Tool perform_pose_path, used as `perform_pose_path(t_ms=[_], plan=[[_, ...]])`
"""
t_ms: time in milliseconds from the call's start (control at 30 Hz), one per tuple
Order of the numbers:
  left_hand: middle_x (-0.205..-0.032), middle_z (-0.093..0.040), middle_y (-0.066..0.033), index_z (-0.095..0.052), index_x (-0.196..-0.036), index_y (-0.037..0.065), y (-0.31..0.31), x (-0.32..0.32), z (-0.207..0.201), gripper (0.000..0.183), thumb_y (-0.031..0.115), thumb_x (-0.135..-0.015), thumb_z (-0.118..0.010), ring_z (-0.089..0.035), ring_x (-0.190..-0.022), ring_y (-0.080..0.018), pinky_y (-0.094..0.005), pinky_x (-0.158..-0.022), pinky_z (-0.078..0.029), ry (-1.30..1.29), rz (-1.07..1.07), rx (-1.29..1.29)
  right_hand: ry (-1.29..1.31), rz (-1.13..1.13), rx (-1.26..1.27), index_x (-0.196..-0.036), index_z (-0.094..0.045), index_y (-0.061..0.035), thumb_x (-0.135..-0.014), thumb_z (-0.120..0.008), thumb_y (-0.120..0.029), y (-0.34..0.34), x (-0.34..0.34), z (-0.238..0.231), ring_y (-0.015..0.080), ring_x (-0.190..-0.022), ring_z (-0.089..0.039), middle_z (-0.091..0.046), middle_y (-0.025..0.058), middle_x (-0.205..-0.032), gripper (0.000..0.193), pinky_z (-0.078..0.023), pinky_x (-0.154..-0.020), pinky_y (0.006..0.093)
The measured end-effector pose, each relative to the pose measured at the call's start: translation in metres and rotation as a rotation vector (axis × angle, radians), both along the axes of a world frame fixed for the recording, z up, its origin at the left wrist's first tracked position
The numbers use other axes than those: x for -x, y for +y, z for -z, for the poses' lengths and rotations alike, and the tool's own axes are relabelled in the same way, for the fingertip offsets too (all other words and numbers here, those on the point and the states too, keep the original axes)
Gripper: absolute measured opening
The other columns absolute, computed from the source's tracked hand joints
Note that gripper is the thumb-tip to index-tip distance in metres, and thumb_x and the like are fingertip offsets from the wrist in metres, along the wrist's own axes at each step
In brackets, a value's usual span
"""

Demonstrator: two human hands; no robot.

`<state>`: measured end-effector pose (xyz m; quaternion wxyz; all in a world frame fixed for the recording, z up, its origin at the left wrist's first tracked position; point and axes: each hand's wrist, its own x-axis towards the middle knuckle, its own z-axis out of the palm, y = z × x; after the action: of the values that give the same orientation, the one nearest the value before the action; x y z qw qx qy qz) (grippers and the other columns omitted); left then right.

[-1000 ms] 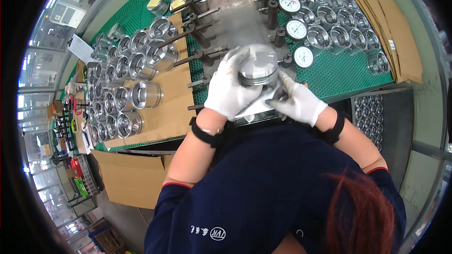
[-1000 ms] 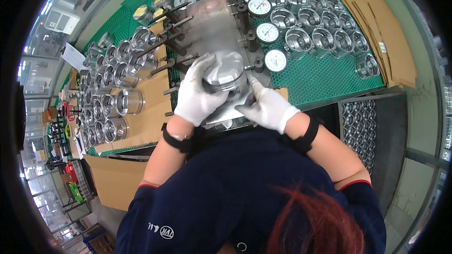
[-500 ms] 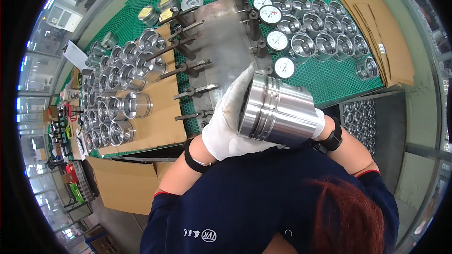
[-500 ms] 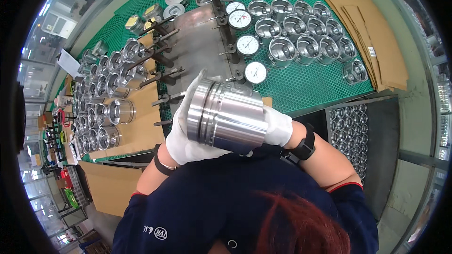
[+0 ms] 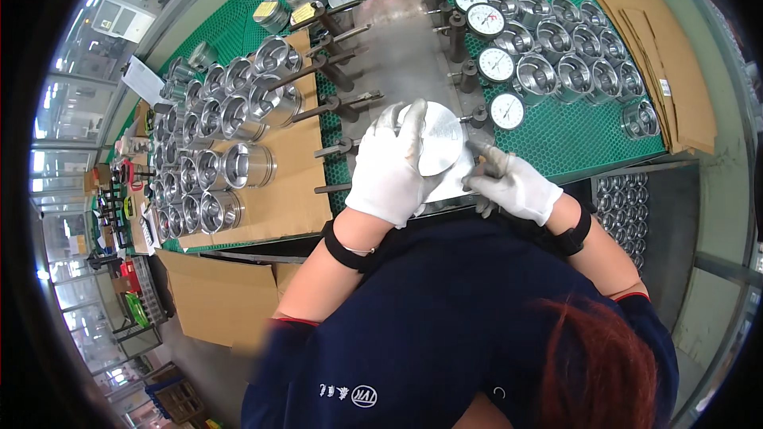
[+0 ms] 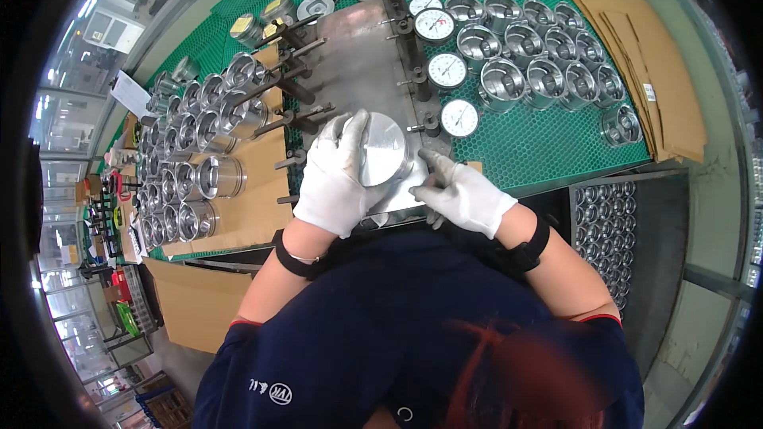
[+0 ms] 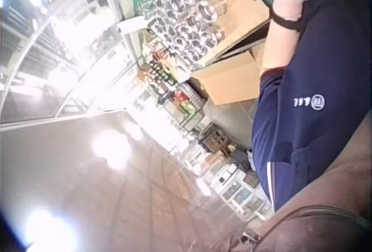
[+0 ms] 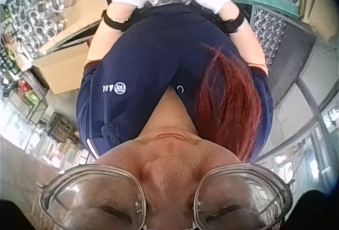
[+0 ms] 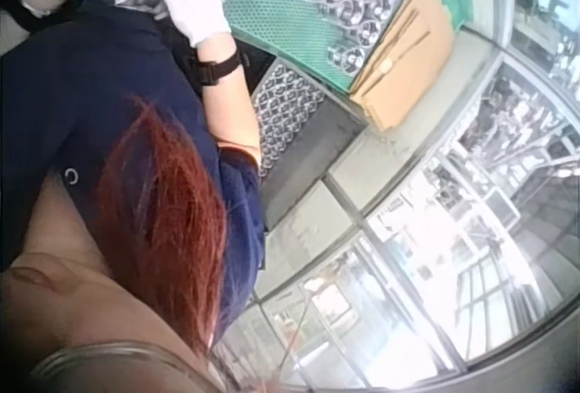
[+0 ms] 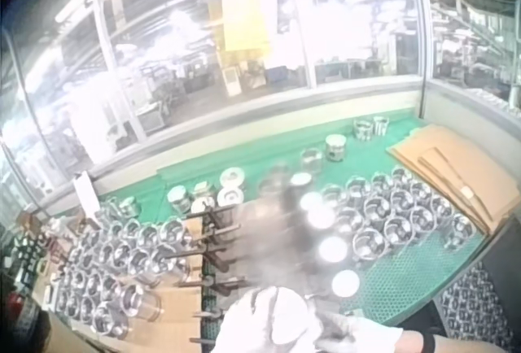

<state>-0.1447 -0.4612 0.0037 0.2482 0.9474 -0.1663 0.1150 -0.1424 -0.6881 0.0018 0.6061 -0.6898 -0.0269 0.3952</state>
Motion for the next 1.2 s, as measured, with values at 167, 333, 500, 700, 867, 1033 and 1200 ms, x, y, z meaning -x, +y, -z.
perform_pose_path(t_ms=[167, 333, 500, 700, 867, 1033, 1200], plan=[[-0.140, -0.053, -0.0259, -0.044, -0.147, 0.005, 0.020, 0.002, 0.013, 0.093, 0.034, -0.071, -0.088, -0.055, -0.125, -0.0446, -0.0508, -0.104, -0.047, -0.019, 0.047, 0.078, -0.337, -0.180, 0.171, -0.156, -0.015, 0.0149, -0.091, -0.071, -0.018, 0.012, 0.010, 0.022, 0.0206, -0.083, -0.071, -0.071, 0.0153, -0.097, 0.091, -0.057, -0.075, 0.0315], [-0.142, -0.052, -0.0249, -0.042, -0.148, 0.005, 0.023, -0.009, 0.030, 0.093, 0.030, -0.071, -0.088, -0.055, -0.126, -0.0435, -0.0496, -0.104, -0.047, 0.000, 0.049, 0.159, -0.433, -0.132, 0.230, -0.157, -0.013, 0.0123, -0.090, -0.073, -0.021, 0.022, 0.007, 0.042, 0.0223, -0.083, -0.070, -0.069, 0.0157, -0.093, 0.095, -0.056, -0.077, 0.0312], [-0.140, -0.056, -0.0239, -0.043, -0.148, 0.002, 0.022, -0.018, 0.029, 0.098, 0.024, -0.067, -0.093, -0.054, -0.130, -0.0418, -0.0467, -0.109, -0.046, 0.011, 0.037, 0.219, -0.377, -0.035, 0.138, -0.157, -0.012, 0.0124, -0.089, -0.073, -0.022, 0.022, 0.004, 0.065, 0.0246, -0.077, -0.070, -0.070, 0.0142, -0.087, 0.097, -0.057, -0.073, 0.0326], [-0.140, -0.055, -0.0240, -0.042, -0.150, 0.005, 0.021, -0.018, 0.028, 0.100, 0.025, -0.067, -0.093, -0.055, -0.129, -0.0420, -0.0473, -0.109, -0.047, 0.018, 0.030, 0.227, -0.304, -0.042, 0.152, -0.158, -0.010, 0.0110, -0.089, -0.073, -0.021, 0.023, 0.003, 0.055, 0.0227, -0.068, -0.068, -0.068, 0.0126, -0.080, 0.099, -0.056, -0.067, 0.0326], [-0.139, -0.055, -0.0248, -0.043, -0.150, 0.005, 0.019, -0.017, 0.024, 0.099, 0.027, -0.067, -0.094, -0.056, -0.128, -0.0424, -0.0469, -0.107, -0.048, 0.061, -0.001, 0.235, -0.345, -0.063, 0.201, -0.158, -0.011, 0.0112, -0.089, -0.072, -0.022, 0.023, 0.001, 0.050, 0.0237, -0.069, -0.068, -0.068, 0.0134, -0.080, 0.098, -0.055, -0.067, 0.0334], [-0.139, -0.055, -0.0259, -0.042, -0.149, 0.004, 0.019, -0.019, 0.025, 0.099, 0.027, -0.068, -0.094, -0.056, -0.127, -0.0425, -0.0469, -0.107, -0.049, 0.050, 0.007, 0.235, -0.337, -0.052, 0.171, -0.158, -0.011, 0.0114, -0.089, -0.071, -0.023, 0.023, 0.001, 0.056, 0.0260, -0.072, -0.069, -0.069, 0.0141, -0.081, 0.098, -0.055, -0.069, 0.0342], [-0.140, -0.054, -0.0271, -0.041, -0.149, 0.003, 0.020, -0.020, 0.028, 0.101, 0.029, -0.067, -0.094, -0.055, -0.127, -0.0438, -0.0472, -0.108, -0.048, 0.044, 0.026, 0.264, -0.311, -0.065, 0.181, -0.158, -0.009, 0.0102, -0.090, -0.070, -0.023, 0.023, 0.001, 0.051, 0.0257, -0.072, -0.069, -0.069, 0.0141, -0.082, 0.098, -0.055, -0.069, 0.0339]])
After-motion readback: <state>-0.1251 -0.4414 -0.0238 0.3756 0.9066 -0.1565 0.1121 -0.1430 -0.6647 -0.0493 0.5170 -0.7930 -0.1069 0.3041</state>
